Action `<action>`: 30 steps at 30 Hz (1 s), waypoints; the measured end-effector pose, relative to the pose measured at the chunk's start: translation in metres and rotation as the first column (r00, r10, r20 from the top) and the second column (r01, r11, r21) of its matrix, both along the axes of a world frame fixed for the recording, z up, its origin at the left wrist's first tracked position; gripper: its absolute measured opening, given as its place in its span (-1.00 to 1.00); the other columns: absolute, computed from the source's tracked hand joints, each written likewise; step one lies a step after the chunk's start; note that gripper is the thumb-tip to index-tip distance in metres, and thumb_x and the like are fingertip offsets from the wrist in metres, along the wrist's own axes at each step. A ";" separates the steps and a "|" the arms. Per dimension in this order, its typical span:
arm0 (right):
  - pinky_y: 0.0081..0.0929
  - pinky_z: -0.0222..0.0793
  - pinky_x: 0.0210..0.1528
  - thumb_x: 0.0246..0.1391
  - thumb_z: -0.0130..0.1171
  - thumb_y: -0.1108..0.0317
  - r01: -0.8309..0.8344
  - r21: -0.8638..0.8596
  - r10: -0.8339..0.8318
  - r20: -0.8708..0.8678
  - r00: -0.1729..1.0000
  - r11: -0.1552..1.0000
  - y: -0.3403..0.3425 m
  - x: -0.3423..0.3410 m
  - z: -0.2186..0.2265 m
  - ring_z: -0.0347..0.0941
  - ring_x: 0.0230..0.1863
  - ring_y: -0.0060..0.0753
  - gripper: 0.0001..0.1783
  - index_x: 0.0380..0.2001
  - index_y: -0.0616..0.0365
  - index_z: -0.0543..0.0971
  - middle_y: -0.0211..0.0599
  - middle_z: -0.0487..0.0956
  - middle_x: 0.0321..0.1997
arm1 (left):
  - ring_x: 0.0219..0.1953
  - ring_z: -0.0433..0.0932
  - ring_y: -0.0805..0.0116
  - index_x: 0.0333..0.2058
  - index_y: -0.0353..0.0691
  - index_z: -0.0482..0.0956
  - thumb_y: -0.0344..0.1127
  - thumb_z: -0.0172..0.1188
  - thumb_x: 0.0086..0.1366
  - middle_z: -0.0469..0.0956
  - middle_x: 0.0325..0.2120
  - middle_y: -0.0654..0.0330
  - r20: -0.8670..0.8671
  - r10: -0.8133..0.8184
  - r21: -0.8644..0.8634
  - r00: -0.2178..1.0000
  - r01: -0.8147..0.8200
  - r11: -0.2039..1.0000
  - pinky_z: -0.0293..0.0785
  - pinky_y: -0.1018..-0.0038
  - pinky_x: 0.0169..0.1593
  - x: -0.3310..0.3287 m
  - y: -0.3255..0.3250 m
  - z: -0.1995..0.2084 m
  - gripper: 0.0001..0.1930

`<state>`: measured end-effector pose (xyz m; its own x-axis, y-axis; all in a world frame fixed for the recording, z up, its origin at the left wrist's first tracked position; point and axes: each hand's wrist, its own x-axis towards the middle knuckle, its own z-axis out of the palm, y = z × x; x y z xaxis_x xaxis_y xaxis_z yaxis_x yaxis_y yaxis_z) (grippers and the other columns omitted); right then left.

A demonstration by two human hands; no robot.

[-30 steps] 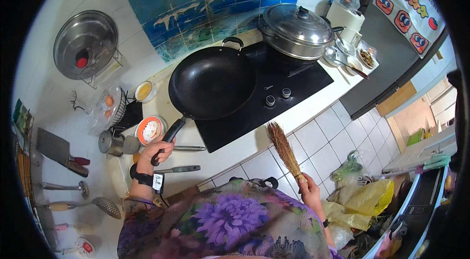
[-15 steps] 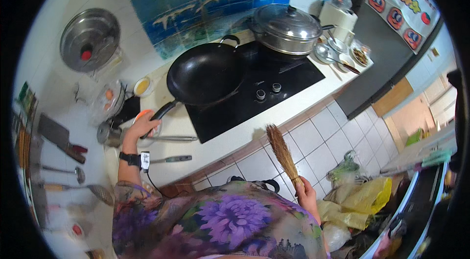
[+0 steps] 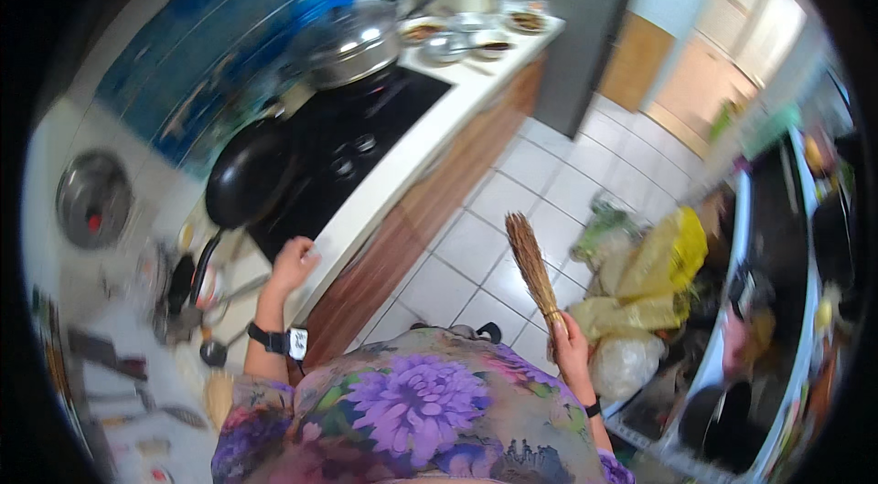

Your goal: The person washes a frying pan in the kitchen sink using a wooden brush and running water. They scrub the interior surface, rinse, and then place the pan on the stovetop.

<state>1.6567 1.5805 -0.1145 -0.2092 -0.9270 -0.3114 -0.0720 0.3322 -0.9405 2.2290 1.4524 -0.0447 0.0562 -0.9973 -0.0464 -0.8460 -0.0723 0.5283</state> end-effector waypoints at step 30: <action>-0.62 0.11 -0.77 0.29 -0.02 -0.05 0.706 0.061 -0.659 0.308 -0.686 -0.706 0.350 0.182 0.015 0.21 -0.76 -0.60 -0.61 -0.17 0.08 0.38 -0.37 0.42 -0.55 | -0.34 0.60 0.18 -0.09 -0.33 0.47 -0.24 0.26 0.20 0.61 -0.39 0.00 -0.174 -0.977 0.257 -0.123 0.952 -0.166 0.51 0.32 -0.26 -0.452 -0.075 -0.086 -0.63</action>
<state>1.8382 1.9310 -0.0998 -0.5656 0.7116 -0.4168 0.1176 -0.4307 -0.8948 1.7768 1.3777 -0.1303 -0.9434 0.1167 -0.3104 -0.1127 0.7674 0.6312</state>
